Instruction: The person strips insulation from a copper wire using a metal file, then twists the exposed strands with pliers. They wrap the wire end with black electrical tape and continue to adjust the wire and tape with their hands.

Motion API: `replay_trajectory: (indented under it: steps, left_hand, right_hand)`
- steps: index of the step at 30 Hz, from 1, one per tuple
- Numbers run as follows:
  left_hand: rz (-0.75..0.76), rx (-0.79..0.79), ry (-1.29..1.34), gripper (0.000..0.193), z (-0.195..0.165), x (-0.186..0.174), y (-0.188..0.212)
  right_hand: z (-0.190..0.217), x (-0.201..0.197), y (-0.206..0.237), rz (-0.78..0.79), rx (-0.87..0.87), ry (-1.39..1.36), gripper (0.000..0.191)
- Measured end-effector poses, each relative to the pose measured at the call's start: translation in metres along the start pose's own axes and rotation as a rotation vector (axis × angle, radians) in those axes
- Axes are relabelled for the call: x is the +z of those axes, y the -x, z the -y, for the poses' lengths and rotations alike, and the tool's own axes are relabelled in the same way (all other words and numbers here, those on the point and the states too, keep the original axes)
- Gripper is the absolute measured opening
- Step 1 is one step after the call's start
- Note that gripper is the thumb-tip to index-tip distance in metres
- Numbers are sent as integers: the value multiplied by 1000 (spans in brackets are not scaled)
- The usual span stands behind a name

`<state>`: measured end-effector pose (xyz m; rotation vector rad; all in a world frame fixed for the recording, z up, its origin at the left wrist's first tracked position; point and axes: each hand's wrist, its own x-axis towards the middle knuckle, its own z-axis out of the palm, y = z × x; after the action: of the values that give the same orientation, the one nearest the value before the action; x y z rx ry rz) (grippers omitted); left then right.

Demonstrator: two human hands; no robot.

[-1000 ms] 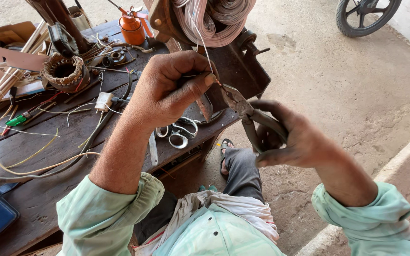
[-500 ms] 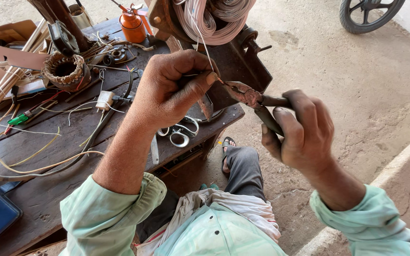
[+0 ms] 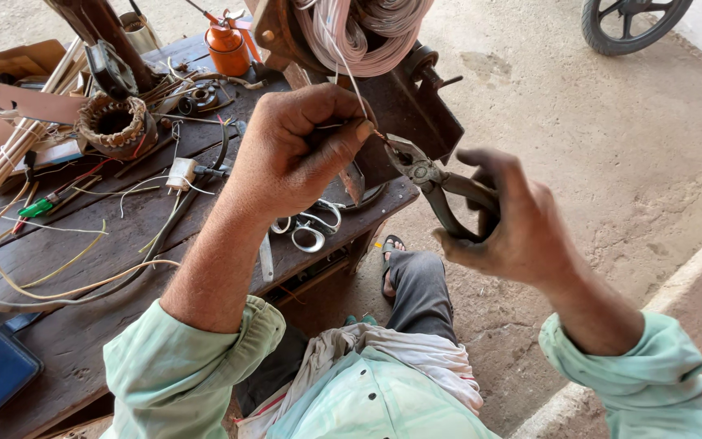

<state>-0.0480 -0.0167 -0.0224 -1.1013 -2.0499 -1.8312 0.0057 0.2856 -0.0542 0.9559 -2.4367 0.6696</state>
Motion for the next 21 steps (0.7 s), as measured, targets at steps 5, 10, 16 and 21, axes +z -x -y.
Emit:
replay_trajectory:
  steps: [5,10,16,21]
  left_hand:
    - [-24,6,-19,5,1,3,0]
    - [-37,9,-45,5,0,5,-1]
    - [-12,-9,-61,5,0,3,-2]
    - [-20,-26,-40,5,0,3,-1]
  right_hand:
    - [20,1,-1,-341,-169,475,49]
    - [19,4,3,-291,-171,665,30]
    - [-11,-11,9,188,183,-549,35]
    - [-19,-11,4,259,174,-542,71]
